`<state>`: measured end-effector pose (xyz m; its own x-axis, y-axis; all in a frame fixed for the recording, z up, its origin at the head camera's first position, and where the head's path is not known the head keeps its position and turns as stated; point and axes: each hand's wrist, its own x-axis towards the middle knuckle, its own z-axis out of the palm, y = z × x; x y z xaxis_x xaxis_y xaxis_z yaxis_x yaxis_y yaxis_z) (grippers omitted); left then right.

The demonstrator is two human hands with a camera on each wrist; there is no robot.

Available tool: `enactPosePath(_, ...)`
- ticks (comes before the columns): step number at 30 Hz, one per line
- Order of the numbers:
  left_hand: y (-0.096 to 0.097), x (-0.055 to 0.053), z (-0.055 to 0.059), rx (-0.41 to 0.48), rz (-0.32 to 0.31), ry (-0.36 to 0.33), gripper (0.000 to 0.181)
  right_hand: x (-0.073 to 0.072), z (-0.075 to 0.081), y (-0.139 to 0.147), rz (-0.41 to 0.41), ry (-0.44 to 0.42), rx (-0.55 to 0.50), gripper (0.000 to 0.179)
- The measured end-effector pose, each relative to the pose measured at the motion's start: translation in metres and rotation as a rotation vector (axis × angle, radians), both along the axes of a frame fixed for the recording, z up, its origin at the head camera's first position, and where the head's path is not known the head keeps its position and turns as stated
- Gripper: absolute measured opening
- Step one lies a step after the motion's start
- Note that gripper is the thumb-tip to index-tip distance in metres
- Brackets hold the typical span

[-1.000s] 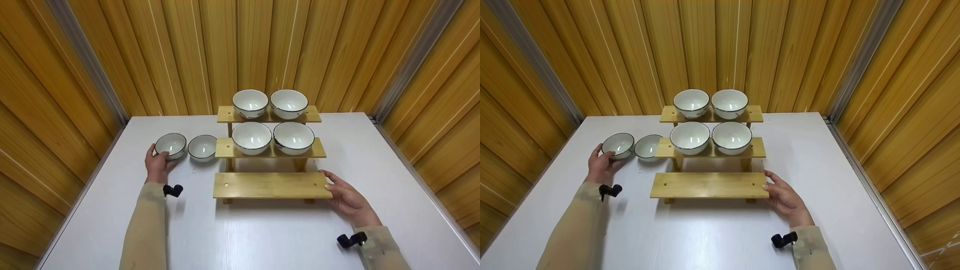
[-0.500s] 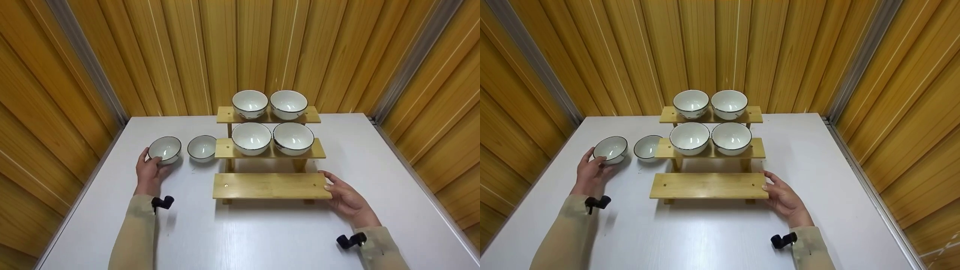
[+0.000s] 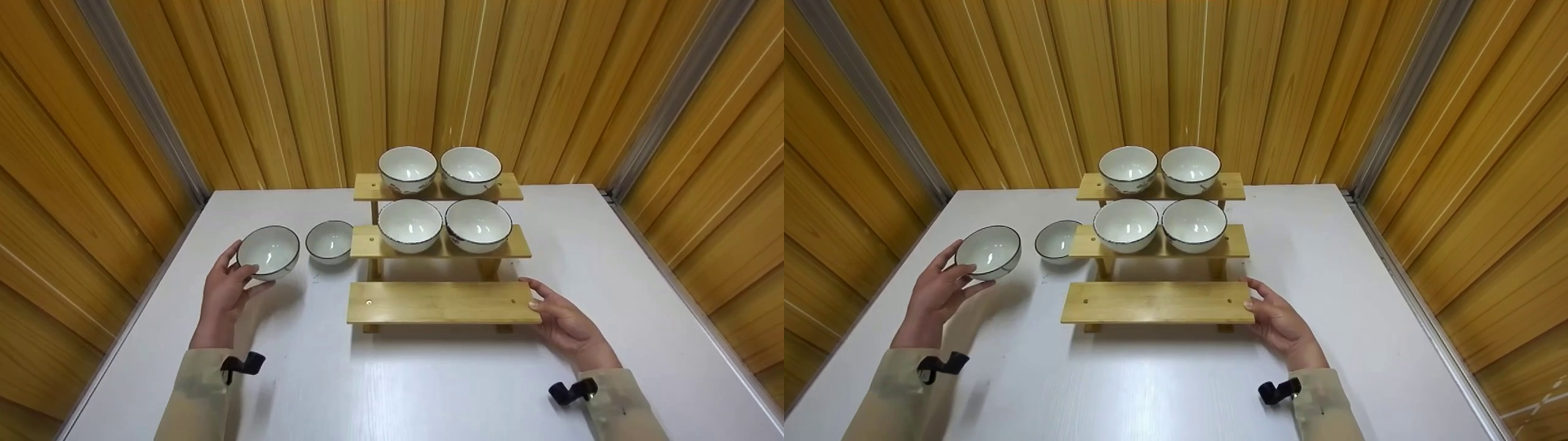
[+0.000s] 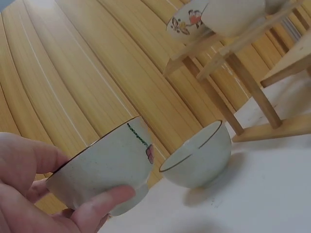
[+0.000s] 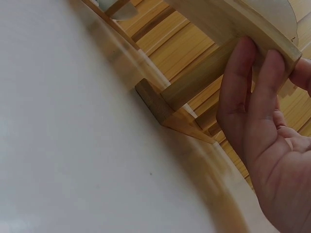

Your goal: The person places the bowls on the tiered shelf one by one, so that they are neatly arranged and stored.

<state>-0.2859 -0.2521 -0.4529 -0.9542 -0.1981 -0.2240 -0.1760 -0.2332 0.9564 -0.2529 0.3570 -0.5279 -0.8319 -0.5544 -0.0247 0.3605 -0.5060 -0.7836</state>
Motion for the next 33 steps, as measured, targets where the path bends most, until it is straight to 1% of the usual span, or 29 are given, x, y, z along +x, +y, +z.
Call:
enactPosePath(3,0.002,0.013,0.011,-0.008,-0.044,0.010,0.080,0.000,0.000,0.000,0.002,0.004,0.001,0.051)
enactPosePath(7,0.010,0.027,0.023,-0.010,-0.130,0.018,0.079,0.000,0.000,0.001,0.010,0.005,-0.009,0.051)
enactPosePath(10,0.019,0.035,0.029,-0.017,-0.193,0.032,0.078,0.000,0.000,0.002,0.006,-0.004,-0.011,0.052)
enactPosePath(13,0.032,0.041,0.033,-0.030,-0.236,0.040,0.076,0.001,0.000,0.002,-0.011,-0.012,0.001,0.054)
enactPosePath(18,0.059,0.044,0.031,-0.057,-0.295,0.046,0.073,0.002,0.001,0.000,-0.057,-0.037,0.029,0.055)
enactPosePath(22,0.082,0.045,0.027,-0.066,-0.333,0.037,0.071,0.002,0.001,-0.001,-0.049,-0.028,0.040,0.054)
enactPosePath(25,0.099,0.045,0.024,-0.051,-0.373,0.028,0.069,0.003,0.001,0.000,-0.029,-0.011,0.038,0.053)
enactPosePath(30,0.126,0.043,0.021,-0.009,-0.459,0.022,0.068,0.004,0.001,0.000,-0.031,-0.009,0.046,0.053)
enactPosePath(33,0.142,0.041,0.021,0.003,-0.517,0.032,0.070,0.003,0.001,-0.001,-0.028,-0.007,0.039,0.053)
